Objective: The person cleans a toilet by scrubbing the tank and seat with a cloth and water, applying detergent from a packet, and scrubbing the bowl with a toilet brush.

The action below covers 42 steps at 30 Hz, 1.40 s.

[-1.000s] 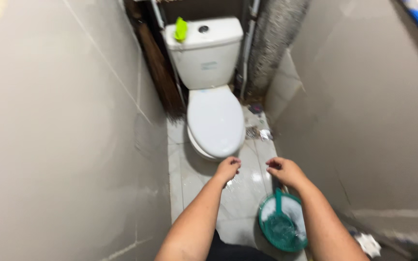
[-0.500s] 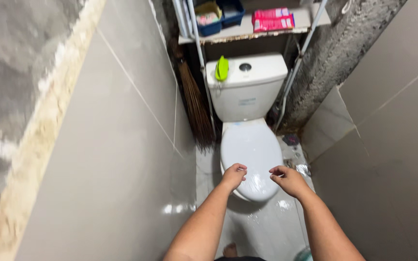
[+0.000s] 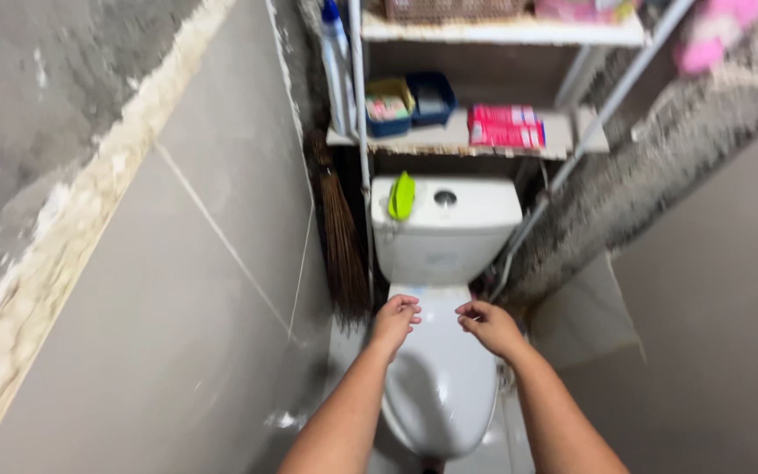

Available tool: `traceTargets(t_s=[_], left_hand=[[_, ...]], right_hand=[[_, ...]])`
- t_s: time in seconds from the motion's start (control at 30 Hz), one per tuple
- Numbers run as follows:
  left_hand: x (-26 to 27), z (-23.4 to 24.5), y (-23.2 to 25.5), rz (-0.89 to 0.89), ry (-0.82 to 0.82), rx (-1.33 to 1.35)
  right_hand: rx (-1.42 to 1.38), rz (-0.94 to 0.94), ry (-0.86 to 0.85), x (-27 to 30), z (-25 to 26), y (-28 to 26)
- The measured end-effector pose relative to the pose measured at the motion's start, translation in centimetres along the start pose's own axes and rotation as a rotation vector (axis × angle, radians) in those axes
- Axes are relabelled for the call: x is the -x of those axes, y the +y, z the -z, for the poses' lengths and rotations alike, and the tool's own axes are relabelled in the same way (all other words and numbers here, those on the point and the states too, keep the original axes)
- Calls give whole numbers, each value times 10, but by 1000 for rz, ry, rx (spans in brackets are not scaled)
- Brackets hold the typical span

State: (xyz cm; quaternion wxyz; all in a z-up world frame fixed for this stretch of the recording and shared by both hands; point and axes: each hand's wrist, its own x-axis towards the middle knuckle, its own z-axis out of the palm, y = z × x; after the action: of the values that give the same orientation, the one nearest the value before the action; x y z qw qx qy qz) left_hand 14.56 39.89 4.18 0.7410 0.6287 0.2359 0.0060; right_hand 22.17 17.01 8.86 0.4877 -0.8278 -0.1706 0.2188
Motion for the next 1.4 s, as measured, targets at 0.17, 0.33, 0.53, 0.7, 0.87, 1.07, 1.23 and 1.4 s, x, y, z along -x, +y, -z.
traceTargets(t_s=[0.17, 0.33, 0.53, 0.7, 0.87, 1.07, 1.23, 1.4], left_hand=[[-43, 6, 51, -22, 68, 89], [-68, 19, 50, -39, 108, 119], [-98, 30, 58, -11, 93, 81], [-122, 29, 83, 6, 38, 85], [-151, 34, 87, -4, 9, 48], [-174, 40, 77, 25, -2, -16], [-215, 49, 57, -217, 229, -223], [-272, 44, 74, -431, 426, -677]], right_hand=[[33, -137, -31, -82, 37, -42], [36, 75, -17, -155, 38, -54], [-103, 104, -56, -181, 16, -37], [-34, -69, 35, -171, 42, -69], [-111, -39, 93, -177, 51, -73], [-204, -129, 125, -168, 29, -35], [-231, -145, 175, -164, 24, -18], [-213, -122, 191, -170, 24, 3]])
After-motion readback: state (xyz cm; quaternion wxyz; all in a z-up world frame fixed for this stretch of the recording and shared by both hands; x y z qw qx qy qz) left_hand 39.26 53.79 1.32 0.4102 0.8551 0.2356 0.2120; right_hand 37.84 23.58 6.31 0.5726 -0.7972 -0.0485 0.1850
